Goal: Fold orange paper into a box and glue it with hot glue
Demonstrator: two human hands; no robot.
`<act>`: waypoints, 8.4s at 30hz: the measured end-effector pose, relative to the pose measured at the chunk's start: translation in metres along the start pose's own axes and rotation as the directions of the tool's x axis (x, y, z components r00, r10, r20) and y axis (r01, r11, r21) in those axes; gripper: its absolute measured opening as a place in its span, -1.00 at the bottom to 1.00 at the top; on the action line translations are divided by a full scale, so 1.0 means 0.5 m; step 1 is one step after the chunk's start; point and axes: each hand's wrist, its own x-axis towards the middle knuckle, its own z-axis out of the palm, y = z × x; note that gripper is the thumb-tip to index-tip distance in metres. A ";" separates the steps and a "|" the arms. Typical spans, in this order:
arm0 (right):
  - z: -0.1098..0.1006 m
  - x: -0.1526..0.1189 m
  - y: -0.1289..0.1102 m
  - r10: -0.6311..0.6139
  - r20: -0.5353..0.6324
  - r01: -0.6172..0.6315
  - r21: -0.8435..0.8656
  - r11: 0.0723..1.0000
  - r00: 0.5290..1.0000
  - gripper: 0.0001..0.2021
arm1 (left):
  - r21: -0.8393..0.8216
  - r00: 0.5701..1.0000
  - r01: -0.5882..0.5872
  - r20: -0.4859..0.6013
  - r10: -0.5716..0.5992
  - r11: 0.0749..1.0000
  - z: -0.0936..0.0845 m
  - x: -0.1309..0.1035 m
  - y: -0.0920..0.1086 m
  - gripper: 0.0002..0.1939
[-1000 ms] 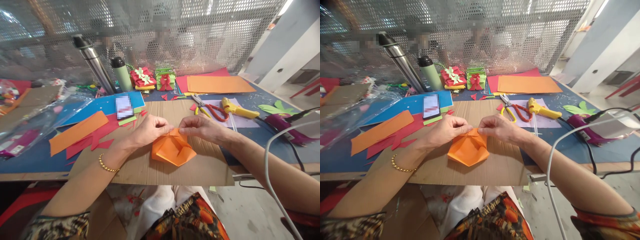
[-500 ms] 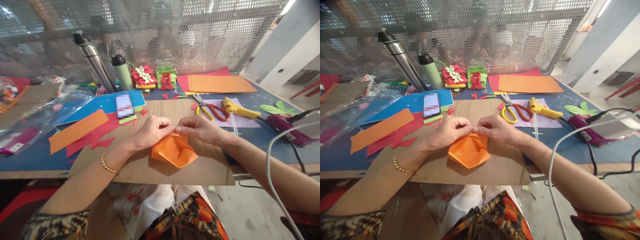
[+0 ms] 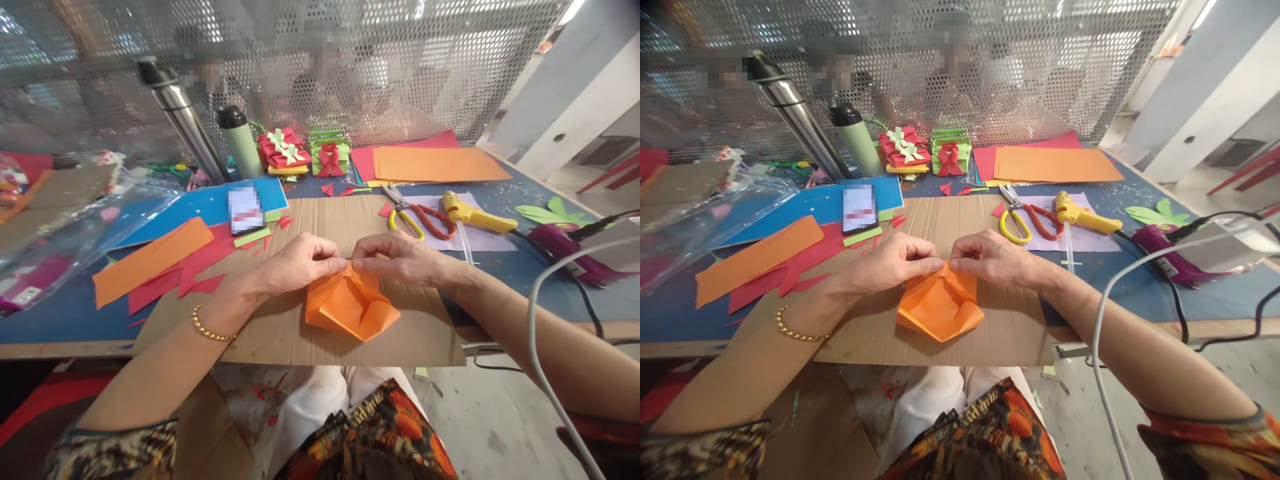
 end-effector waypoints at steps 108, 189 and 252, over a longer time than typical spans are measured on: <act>0.030 0.005 0.012 0.110 -0.183 -0.101 0.057 0.993 0.977 -0.39 | -0.070 0.996 0.058 -0.063 -0.063 0.996 -0.019 -0.008 0.016 -0.66; 0.027 0.004 0.012 0.135 -0.191 -0.116 0.104 0.988 0.972 -0.66 | 0.081 0.973 -0.027 -0.225 0.044 0.996 0.000 0.002 -0.009 -0.65; 0.005 -0.010 0.005 0.139 -0.333 -0.039 0.289 0.956 0.933 -0.60 | -0.343 0.986 0.026 -0.148 -0.082 0.939 -0.060 -0.022 0.007 -0.54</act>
